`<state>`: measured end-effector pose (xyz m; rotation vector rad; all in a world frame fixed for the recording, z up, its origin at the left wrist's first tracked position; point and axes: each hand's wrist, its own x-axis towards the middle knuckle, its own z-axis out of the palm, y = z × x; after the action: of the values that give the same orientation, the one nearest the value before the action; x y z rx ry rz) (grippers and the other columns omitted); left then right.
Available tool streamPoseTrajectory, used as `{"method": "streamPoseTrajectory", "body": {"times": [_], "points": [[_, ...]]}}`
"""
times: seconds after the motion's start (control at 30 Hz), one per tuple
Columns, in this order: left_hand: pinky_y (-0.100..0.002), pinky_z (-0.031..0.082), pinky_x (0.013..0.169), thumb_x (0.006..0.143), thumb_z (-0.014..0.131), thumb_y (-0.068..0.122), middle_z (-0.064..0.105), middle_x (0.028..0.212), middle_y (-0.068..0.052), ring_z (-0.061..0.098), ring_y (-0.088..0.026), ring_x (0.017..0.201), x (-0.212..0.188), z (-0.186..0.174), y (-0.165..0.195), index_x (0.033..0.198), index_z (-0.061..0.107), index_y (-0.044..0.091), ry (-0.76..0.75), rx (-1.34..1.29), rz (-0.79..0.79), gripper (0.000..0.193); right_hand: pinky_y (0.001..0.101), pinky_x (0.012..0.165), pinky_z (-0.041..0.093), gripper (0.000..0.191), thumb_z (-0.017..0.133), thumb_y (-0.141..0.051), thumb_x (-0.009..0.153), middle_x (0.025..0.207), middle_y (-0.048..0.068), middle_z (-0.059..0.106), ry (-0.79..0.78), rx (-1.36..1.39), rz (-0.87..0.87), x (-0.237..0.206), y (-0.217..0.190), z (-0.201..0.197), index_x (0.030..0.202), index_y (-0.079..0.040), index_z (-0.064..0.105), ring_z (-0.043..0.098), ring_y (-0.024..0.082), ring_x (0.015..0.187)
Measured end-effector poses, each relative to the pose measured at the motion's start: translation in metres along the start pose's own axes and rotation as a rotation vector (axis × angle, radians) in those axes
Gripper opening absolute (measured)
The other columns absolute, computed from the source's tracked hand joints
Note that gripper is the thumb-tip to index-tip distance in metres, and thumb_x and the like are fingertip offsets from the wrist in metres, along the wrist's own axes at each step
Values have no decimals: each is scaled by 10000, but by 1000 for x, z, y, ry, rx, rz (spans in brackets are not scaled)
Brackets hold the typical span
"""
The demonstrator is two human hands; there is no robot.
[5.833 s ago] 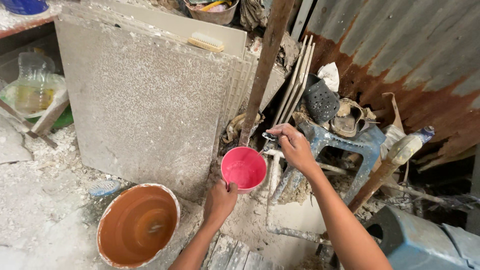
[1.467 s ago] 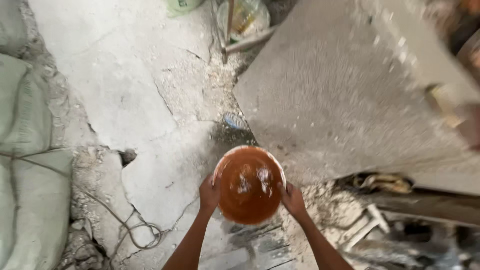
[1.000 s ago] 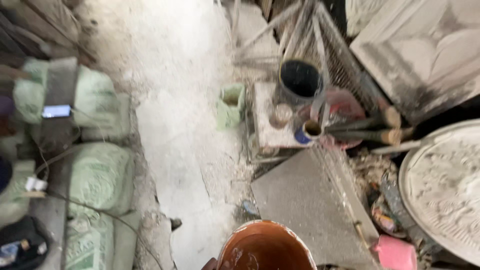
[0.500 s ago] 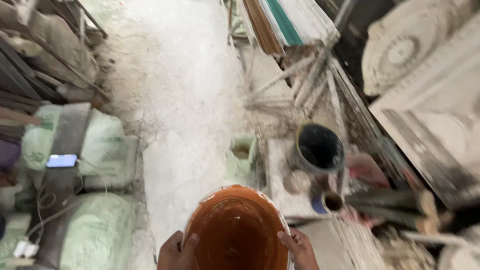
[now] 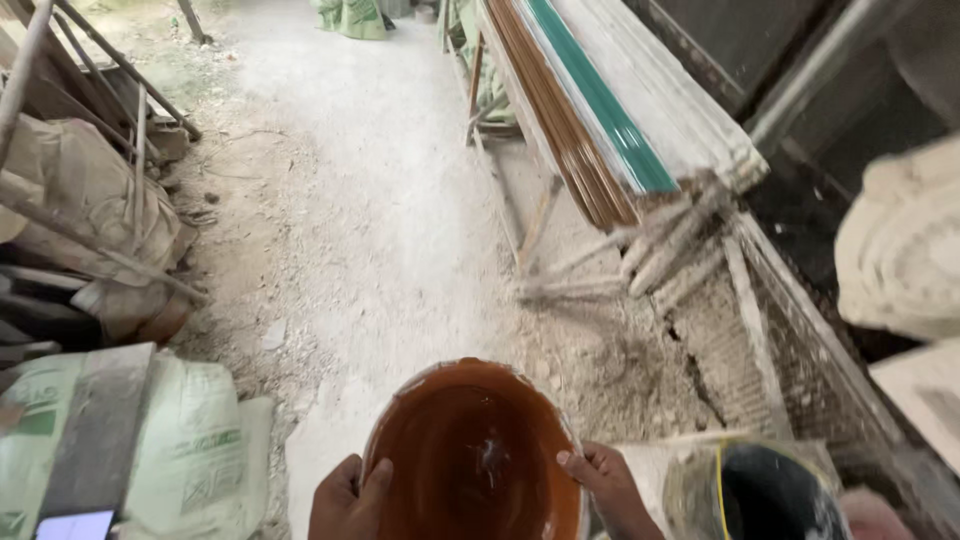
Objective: The person carries a bucket, fills a pink cup with water from a tap, and pours it into the bucket. They then scoop white powder from a bag into the bucket, repeating the scooping action multiple times.
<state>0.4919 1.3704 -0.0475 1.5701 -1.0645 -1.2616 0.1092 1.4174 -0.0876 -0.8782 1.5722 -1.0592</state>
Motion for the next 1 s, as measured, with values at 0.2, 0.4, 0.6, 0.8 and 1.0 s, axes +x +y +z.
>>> {"method": "streamPoseTrajectory", "body": {"times": [0.2, 0.4, 0.6, 0.8, 1.0], "points": [[-309, 317, 451, 962, 693, 212, 424, 587, -9, 344, -96, 521, 173, 12, 130, 718, 541, 14, -58, -95, -63, 349, 310, 707, 501, 216, 658, -218, 923, 780, 33, 702, -75, 241, -100, 153, -143, 71, 890, -14, 721, 605, 118, 715], [-285, 388, 454, 934, 669, 197, 550, 594, -3, 438, -82, 511, 390, 33, 181, 759, 618, 31, -80, -211, -31, 246, 294, 678, 456, 158, 666, -169, 910, 753, 15, 653, -98, 261, -160, 372, -218, 123, 867, -20, 701, 556, 99, 683], [-298, 351, 479, 921, 719, 200, 474, 603, 0, 393, -85, 537, 584, 44, 252, 725, 576, 14, 57, -122, -32, 306, 261, 607, 369, 230, 697, -196, 921, 663, -52, 477, -125, 31, -199, 580, -309, 167, 749, -62, 625, 426, 73, 634], [-299, 327, 474, 920, 718, 177, 447, 602, 9, 373, -81, 554, 785, 50, 303, 696, 557, 20, 102, -181, -5, 317, 276, 554, 303, 292, 690, -197, 916, 628, -59, 412, -188, 31, -164, 762, -394, 222, 674, -99, 560, 348, 76, 591], [-282, 368, 482, 917, 689, 176, 528, 623, 7, 419, -74, 556, 983, 54, 336, 770, 622, 17, -16, -274, -77, 226, 274, 532, 293, 329, 695, -197, 923, 618, -71, 406, -180, 24, -158, 936, -449, 277, 663, -124, 508, 338, 64, 570]]}}
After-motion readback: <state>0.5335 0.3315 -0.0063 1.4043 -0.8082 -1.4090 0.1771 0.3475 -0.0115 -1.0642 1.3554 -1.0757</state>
